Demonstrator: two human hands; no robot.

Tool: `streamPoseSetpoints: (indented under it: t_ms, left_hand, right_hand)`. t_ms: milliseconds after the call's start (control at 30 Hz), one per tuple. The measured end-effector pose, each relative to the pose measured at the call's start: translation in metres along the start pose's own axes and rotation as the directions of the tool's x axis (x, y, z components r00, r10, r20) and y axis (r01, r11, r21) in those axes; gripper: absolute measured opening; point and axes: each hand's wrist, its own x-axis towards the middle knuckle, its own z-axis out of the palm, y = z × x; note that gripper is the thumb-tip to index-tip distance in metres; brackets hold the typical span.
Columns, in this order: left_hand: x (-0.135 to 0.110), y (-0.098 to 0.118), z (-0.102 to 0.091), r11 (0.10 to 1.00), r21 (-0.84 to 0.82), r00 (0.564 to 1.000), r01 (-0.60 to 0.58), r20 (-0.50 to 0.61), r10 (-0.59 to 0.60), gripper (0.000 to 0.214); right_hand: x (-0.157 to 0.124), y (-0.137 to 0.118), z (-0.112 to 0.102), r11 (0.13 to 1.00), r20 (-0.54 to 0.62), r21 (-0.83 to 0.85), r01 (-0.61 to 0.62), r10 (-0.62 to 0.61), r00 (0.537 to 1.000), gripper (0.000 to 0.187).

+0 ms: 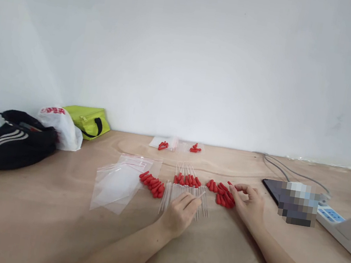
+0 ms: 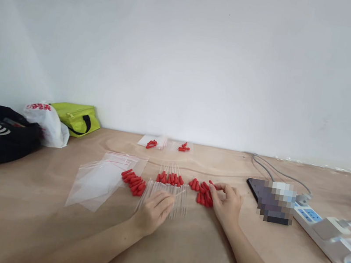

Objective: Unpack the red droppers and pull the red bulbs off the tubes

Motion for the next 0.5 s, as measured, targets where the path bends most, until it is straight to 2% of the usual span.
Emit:
streamPoseSetpoints:
  t_ms: [167,333,433,500]
  left_hand:
    - [0.004,0.005,0.014,0.999,0.008,0.987,-0.049,0.155,0.048,0.022]
    - [0.003,0.009,0.019,0.998,0.037,0.946,-0.042,0.324,0.028,0.014]
    - [0.004,0.011,0.018,0.999,0.005,0.938,-0.033,0.345,0.03,0.006]
    - [0.005,0.011,0.017,1.0,-0.019,0.938,-0.021,0.345,0.027,0.011]
  right_hand:
    - [-0.003,-0.001,-0.001,0.988,0.029,-0.155,0.028,-0.023,0.999,0.045]
    - [-0.003,-0.001,0.001,0.978,0.072,-0.202,0.04,-0.026,0.997,0.042]
    - [-0.004,-0.002,0.002,0.975,0.085,-0.214,0.051,-0.034,0.996,0.043]
    - [-0.004,-0.003,0.001,0.973,0.09,-0.222,0.064,-0.045,0.995,0.045]
